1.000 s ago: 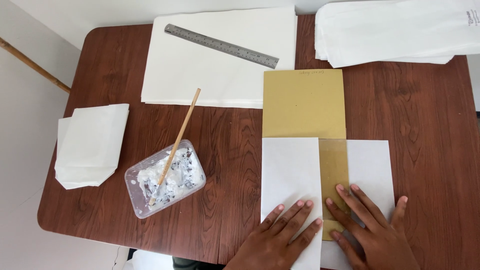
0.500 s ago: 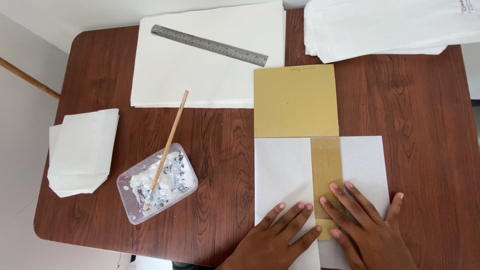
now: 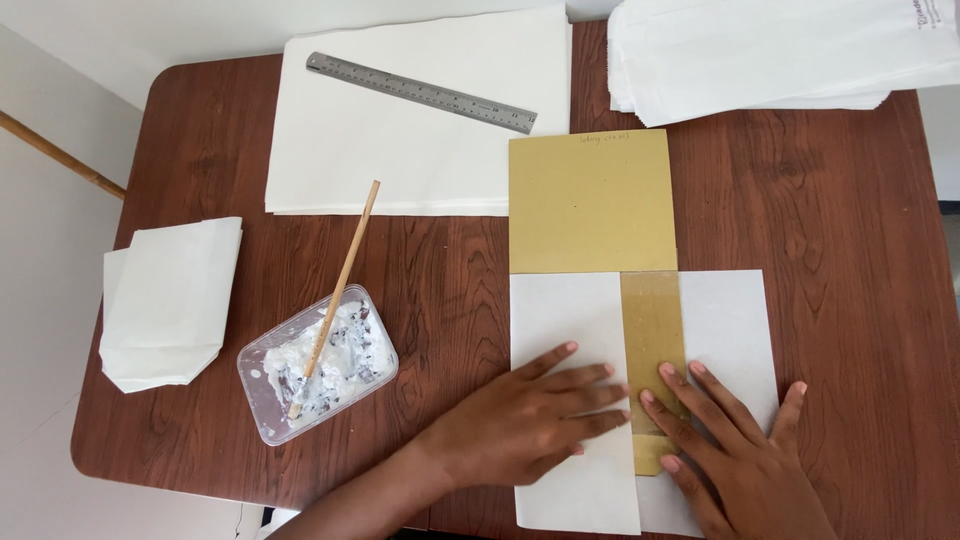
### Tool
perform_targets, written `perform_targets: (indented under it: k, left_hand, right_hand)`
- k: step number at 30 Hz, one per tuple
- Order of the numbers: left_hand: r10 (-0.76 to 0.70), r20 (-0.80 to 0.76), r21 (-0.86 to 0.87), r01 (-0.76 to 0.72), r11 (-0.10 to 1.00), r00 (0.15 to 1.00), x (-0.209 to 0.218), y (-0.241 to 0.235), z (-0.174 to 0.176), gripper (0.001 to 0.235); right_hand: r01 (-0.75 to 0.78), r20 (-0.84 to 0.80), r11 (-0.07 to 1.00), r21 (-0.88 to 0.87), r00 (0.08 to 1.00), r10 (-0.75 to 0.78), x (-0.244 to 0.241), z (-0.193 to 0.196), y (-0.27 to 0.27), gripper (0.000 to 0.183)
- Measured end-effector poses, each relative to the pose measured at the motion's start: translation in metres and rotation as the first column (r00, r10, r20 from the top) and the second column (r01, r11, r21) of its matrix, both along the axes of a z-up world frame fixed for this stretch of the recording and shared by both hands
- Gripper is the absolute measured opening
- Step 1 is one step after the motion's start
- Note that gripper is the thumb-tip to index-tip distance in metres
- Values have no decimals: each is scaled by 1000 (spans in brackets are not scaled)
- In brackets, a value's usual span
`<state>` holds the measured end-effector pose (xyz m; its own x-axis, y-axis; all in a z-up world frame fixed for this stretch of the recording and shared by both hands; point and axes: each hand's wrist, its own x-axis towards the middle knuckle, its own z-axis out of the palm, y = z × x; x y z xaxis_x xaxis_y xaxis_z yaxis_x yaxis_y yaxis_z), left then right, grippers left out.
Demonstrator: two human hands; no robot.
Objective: Folding and gluing paper sheets using a template and a brush to create handmade bags.
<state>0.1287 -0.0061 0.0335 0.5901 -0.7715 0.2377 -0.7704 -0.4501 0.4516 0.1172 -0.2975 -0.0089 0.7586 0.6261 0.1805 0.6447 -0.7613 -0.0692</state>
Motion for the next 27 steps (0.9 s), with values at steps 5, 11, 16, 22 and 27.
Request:
perform_targets:
  k: [5,11,16,22,27]
  left_hand:
    - [115,150,283,-154,947,982,20,6,4,101]
    - [166,33,247,-169,954,986,31,8,-8,116]
    - [169,51,256,-176,950,984,32,8,-6,116]
    - [187,73,263,-200,944,980,33,4,-6,118]
    - [216,75,298,-228,927,974,32,2,-7,122]
  right_hand:
    - [-5,17,1000,6,1000,5,0,-4,-2,60]
    - [-9,6,999,45,1000,9,0,-2,-1,57]
    - [-23,-8,999,45,1000,24,2,-3,-2,58]
    - [-12,-13,998,67,1000,12,2,0,-1,56]
    - [-23,-11,997,69,1000,24,3,-2,-2,56]
